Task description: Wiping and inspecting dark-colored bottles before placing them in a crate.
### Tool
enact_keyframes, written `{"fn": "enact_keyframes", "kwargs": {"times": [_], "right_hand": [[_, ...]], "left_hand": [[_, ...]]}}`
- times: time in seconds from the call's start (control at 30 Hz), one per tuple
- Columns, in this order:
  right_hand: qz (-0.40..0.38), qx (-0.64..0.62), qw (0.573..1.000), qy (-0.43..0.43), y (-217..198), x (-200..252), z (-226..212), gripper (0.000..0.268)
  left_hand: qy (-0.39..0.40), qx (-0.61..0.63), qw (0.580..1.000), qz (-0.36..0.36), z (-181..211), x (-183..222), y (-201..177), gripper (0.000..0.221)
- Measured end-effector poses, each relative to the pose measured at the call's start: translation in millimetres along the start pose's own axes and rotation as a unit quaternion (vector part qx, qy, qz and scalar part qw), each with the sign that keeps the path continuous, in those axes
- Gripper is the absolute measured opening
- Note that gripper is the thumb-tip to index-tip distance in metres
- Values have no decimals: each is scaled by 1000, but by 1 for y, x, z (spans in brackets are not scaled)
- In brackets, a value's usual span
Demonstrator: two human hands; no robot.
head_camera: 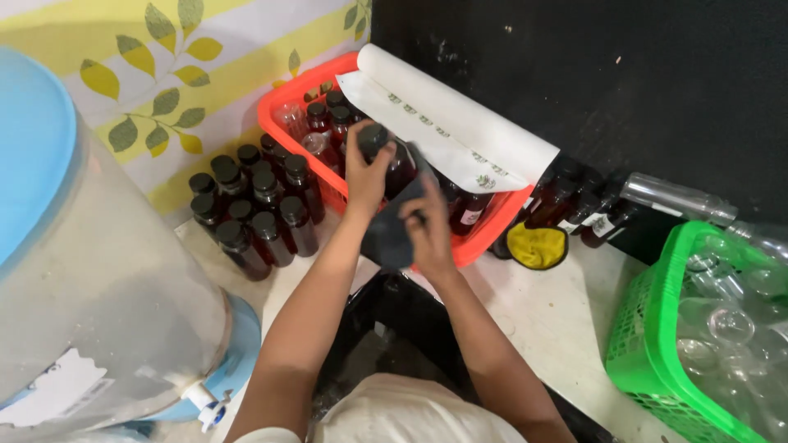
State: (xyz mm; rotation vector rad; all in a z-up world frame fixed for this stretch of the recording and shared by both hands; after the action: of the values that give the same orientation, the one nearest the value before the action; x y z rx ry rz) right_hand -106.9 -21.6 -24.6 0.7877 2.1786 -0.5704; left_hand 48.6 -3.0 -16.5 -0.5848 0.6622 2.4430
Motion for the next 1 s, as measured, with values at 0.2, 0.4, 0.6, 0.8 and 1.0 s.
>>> {"fn": "enact_keyframes", "kwargs": {"times": [0.2,0.4,0.6,0.8,1.0], "right_hand": [[73,139,985,76,-17,12,64,69],[-112,266,939,186,-27,-9,22,113],[-202,163,894,364,-32,-44,-18,94],[-232,101,888,385,-31,-13,-18,82],[-160,191,867,431,-18,-8,-47,83]], "left_hand": [[-24,-7,1000,16,-37,20,-3,32],[-35,44,998,-18,-4,12,10,27],[-28,183,976,-111,25,-10,8,27],[-80,286,943,-151,43,-14,2,37],[-126,141,968,-164,62,-9,1,40]]}}
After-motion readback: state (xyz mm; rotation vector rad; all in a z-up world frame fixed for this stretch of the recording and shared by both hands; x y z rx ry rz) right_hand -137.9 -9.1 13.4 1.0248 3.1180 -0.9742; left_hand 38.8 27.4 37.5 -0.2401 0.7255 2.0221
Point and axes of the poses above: each hand's wrist, its own x-axis away from the middle knuckle, its own y-axis out of the palm, z = x × y, the point moved 2 cm from there along -x, towards the middle knuckle, and after that the axes turned 2 degrees about -z, right-handed, at the moved point
